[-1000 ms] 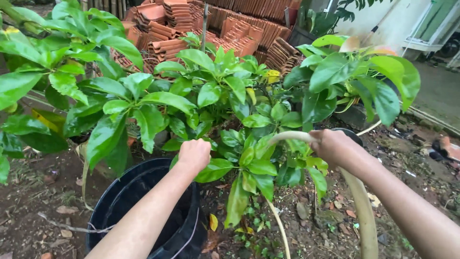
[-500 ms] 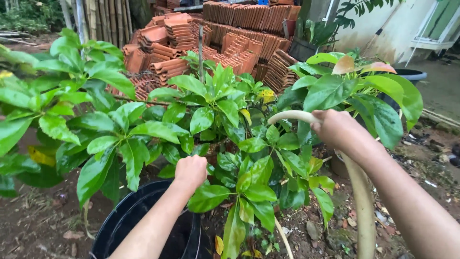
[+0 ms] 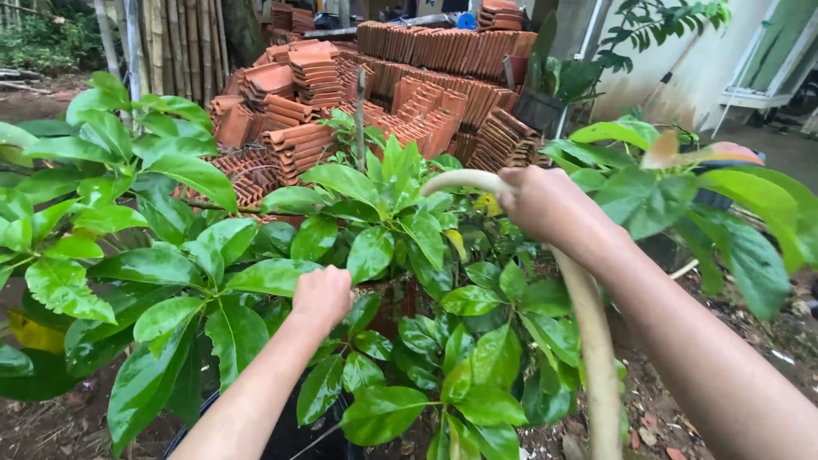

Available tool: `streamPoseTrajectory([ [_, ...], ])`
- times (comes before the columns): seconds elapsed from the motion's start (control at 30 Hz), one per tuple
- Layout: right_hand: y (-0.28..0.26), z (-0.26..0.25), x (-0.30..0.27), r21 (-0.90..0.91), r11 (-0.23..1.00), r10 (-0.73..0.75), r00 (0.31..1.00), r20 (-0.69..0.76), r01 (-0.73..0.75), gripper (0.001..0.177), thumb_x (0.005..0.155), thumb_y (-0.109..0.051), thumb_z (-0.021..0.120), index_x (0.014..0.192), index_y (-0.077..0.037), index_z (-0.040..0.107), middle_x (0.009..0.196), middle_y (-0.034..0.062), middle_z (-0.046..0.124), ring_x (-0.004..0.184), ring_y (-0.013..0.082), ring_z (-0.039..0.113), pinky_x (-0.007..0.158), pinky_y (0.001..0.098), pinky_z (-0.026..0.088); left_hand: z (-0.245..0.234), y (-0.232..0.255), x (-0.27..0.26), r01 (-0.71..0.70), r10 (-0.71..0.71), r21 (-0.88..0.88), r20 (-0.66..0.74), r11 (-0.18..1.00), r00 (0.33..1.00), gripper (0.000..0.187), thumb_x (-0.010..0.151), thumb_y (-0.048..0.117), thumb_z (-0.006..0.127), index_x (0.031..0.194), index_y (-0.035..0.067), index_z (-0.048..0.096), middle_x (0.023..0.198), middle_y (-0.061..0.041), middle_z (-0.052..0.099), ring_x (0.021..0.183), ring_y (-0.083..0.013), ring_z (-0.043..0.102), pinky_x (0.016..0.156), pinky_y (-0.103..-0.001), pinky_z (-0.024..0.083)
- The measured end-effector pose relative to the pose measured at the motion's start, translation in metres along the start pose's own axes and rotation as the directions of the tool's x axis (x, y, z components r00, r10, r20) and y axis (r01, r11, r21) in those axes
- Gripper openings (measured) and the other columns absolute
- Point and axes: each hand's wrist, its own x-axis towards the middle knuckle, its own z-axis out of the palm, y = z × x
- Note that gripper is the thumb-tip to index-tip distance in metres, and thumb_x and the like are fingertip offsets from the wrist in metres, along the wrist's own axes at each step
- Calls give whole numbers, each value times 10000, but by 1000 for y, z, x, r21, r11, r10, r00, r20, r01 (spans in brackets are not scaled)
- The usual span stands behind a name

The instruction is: Watering various plants in a garden area using a hose, moving between different potted and ground-planted targets.

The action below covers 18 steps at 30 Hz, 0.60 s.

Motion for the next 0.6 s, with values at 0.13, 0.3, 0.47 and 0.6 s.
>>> streamPoseTrajectory([
  [0.13, -27, 7, 25, 12, 998, -68, 997, -43, 68, 444, 974, -355, 553, 1402, -277, 641, 1179, 240, 723, 1128, 440, 673, 966, 563, 546, 4, -29, 19, 17, -17, 3, -32, 1000, 999, 187, 855, 205, 661, 890, 67, 781, 869, -182, 778, 910, -395, 782, 801, -553, 617],
  [0.3, -64, 8, 35, 58, 994, -91, 994, -53, 94, 466, 963, -322, 565, 1418, -242, 622, 1163, 279, 712, 1131, 454, 667, 964, 546, 547, -7, -55, 27, 61, -62, -14, -45, 998, 997, 210, 864, 185, 626, 878, 41, 778, 847, -191, 773, 893, -406, 779, 811, -559, 614],
  [0.47, -70, 32, 71, 75, 988, -133, 989, -63, 138, 431, 954, -324, 558, 1371, -273, 655, 1157, 249, 721, 1120, 444, 673, 949, 554, 554, -13, -70, 21, 90, -90, -8, -33, 996, 995, 226, 862, 187, 603, 878, 51, 782, 848, -186, 777, 893, -402, 780, 809, -552, 614],
  [0.6, -74, 51, 98, 53, 987, -147, 986, -74, 151, 411, 939, -330, 580, 1336, -289, 679, 1137, 253, 724, 1092, 442, 685, 929, 559, 562, -20, -73, 12, 127, -127, -15, -10, 992, 992, 222, 862, 188, 613, 879, 53, 788, 848, -193, 776, 895, -407, 779, 805, -555, 614],
])
